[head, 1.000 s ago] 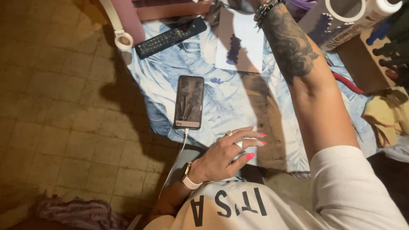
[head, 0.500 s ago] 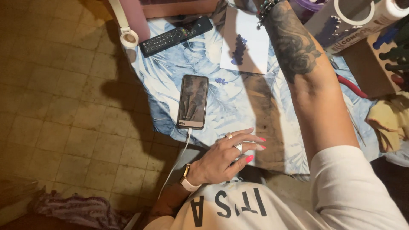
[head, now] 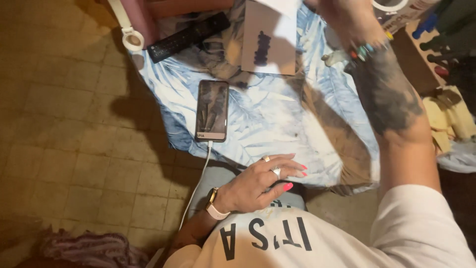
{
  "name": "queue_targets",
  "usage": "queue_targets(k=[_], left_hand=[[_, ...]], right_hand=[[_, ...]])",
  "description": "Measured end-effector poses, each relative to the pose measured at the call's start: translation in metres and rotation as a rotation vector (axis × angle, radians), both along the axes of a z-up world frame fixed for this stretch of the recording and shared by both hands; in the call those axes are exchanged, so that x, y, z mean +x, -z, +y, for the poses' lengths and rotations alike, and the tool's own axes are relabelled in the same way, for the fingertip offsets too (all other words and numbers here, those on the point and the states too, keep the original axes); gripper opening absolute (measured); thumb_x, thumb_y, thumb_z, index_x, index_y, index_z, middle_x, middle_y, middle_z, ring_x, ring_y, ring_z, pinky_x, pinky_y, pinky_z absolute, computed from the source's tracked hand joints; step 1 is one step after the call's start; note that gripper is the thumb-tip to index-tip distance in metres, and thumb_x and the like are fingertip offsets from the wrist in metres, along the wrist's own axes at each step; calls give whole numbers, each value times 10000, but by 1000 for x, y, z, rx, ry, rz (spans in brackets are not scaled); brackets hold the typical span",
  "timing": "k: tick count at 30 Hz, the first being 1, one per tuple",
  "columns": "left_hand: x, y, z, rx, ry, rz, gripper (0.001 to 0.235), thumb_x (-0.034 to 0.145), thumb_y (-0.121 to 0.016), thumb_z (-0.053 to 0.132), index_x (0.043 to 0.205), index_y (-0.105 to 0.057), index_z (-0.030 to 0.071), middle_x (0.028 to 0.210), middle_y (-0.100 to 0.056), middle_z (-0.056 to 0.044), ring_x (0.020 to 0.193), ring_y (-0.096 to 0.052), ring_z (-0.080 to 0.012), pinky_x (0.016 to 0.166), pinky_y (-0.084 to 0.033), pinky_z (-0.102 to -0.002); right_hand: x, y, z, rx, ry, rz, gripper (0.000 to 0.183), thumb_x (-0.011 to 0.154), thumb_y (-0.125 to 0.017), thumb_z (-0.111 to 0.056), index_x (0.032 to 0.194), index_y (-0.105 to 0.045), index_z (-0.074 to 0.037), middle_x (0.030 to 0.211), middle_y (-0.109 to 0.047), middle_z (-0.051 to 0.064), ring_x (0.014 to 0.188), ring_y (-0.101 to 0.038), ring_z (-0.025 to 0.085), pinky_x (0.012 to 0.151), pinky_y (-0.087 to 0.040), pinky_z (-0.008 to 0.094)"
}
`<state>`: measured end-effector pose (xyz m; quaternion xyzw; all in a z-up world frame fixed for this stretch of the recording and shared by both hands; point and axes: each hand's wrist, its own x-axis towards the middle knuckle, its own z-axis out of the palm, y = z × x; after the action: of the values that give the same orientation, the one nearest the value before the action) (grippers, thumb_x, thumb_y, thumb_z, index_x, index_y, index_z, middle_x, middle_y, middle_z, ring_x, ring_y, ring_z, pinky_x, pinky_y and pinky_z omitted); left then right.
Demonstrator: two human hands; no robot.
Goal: Perform various crafting tasks including cutting with pliers, wiping a surface, and applying material with a brush
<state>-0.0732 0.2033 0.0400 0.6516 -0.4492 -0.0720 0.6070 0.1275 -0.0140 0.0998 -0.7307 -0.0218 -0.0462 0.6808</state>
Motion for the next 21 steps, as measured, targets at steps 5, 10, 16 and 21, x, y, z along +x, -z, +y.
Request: queue_targets(k=[5, 10, 16, 21], left_hand=[[-4, -2, 9, 60, 272, 14, 254, 922, -364, 200, 1137, -452, 95, 1173, -507, -76, 1182, -434, -279, 1008, -360, -421], [1, -14, 22, -287, 821, 288, 286, 957, -360, 251, 1174, -419, 76, 1198, -473, -133, 1124, -505, -278, 984, -461, -382], [9, -18, 27, -333, 921, 180, 288, 896, -326, 89, 1144, -449, 7, 1150, -509, -128, 1049, -548, -308, 926, -495, -392], [11, -17, 22, -291, 577, 96, 249, 872, -320, 111, 1003, -484, -24, 934, -561, -177, 787, -569, -257, 679, -512, -321]], right_hand=[[-80, -1, -53, 23, 44, 28, 393, 907, -534, -38, 592, -335, -163, 522, -266, -84, 449, -295, 16, 405, -188, 178], [-177, 23, -102, 20, 193, 471, 103, 799, -540, -108, 896, -534, -74, 864, -592, 28, 740, -580, 132, 713, -495, 247], [-230, 121, -165, 249, 102, 586, 116, 740, -604, -69, 842, -553, -85, 627, -569, 5, 457, -517, 70, 423, -443, 162], [-225, 126, -152, 163, 65, 588, 125, 786, -571, -83, 890, -541, -20, 581, -574, 78, 455, -546, 121, 459, -454, 196]])
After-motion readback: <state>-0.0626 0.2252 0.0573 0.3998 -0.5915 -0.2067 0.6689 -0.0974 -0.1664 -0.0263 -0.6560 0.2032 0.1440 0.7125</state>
